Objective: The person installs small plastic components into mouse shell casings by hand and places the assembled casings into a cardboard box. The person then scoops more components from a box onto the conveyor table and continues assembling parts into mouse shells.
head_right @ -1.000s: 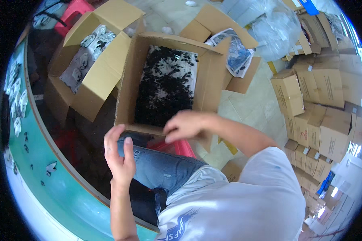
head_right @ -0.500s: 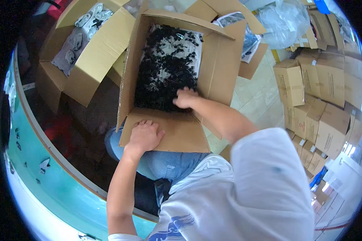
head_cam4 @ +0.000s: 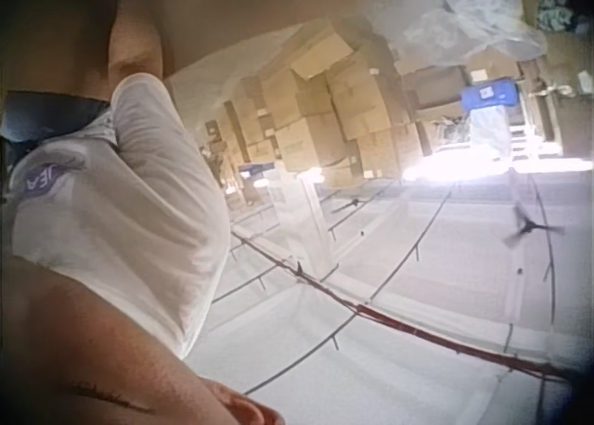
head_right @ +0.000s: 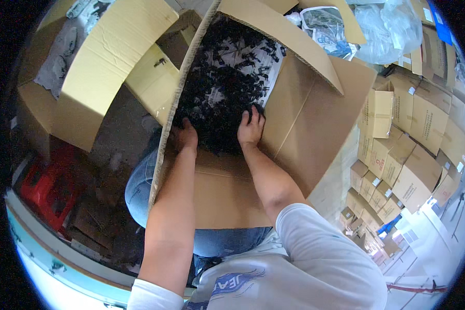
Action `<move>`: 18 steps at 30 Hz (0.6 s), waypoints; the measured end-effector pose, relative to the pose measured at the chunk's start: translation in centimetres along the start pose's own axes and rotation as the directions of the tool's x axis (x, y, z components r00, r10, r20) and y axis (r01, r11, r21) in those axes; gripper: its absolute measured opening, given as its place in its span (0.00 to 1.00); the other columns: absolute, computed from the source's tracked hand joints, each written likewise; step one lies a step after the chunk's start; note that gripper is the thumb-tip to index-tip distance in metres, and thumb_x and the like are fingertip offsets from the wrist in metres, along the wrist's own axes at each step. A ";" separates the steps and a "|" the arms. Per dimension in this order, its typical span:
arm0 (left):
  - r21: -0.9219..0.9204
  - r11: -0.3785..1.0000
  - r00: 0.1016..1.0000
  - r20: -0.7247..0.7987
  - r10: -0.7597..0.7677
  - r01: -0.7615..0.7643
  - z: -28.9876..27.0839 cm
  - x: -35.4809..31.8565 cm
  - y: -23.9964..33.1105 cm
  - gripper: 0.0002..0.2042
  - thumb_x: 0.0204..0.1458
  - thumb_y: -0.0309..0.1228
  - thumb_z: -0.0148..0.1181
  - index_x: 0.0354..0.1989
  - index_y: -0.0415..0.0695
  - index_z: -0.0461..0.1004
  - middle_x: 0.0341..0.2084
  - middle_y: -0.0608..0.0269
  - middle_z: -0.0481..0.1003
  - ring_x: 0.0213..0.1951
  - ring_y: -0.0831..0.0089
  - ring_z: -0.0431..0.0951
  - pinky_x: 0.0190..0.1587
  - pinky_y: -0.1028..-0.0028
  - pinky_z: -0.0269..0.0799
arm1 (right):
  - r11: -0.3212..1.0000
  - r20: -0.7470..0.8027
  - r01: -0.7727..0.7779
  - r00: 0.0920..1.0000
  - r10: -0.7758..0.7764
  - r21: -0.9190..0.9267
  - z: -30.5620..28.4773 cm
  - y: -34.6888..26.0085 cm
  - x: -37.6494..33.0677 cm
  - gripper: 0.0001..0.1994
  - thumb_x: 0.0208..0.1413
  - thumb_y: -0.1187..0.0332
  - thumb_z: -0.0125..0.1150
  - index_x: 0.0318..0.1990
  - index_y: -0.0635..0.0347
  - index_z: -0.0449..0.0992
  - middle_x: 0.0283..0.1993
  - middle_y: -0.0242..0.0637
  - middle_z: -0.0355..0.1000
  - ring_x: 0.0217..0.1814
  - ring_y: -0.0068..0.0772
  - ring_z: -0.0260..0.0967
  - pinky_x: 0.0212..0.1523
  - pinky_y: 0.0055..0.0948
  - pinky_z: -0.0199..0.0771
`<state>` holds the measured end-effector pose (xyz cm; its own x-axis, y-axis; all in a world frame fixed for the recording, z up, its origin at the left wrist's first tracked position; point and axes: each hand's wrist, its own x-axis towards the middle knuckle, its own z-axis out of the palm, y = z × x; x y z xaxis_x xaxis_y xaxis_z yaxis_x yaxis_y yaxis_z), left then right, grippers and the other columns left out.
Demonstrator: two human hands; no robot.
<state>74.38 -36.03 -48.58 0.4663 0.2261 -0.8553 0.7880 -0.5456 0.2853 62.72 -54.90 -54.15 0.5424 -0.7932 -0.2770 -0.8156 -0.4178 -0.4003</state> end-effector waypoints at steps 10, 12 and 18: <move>0.062 0.995 0.960 0.266 -0.090 0.076 1.3 2.0 -1.1 0.45 0.70 0.67 0.39 0.82 0.42 0.51 0.82 0.48 0.51 0.81 0.51 0.51 0.81 0.54 0.45 | 0.938 0.041 -0.058 0.998 0.047 0.342 5.1 -6.7 -4.2 0.24 0.75 0.54 0.57 0.69 0.61 0.72 0.71 0.54 0.67 0.76 0.51 0.61 0.78 0.41 0.56; -0.209 0.965 0.951 0.296 -0.093 0.160 1.8 2.9 -1.7 0.44 0.70 0.66 0.41 0.82 0.42 0.53 0.81 0.51 0.53 0.80 0.53 0.53 0.80 0.55 0.48 | 0.879 0.096 -0.132 0.991 0.098 0.459 5.6 -8.8 -4.2 0.27 0.75 0.52 0.56 0.70 0.63 0.71 0.72 0.53 0.67 0.77 0.50 0.60 0.78 0.40 0.55; -0.646 0.711 0.945 0.317 -0.079 0.276 2.1 3.0 -0.7 0.38 0.71 0.56 0.48 0.81 0.42 0.56 0.79 0.55 0.59 0.76 0.58 0.61 0.77 0.62 0.54 | 0.611 0.406 -0.440 0.891 0.205 0.658 3.8 -12.7 -3.1 0.30 0.71 0.48 0.58 0.69 0.62 0.73 0.71 0.42 0.69 0.76 0.39 0.60 0.78 0.35 0.53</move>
<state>74.37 -36.69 -52.28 0.2509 0.0007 -0.9680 0.9493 0.1957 0.2462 72.13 -45.45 -51.48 0.3982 -0.6122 -0.6831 -0.6038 0.3857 -0.6976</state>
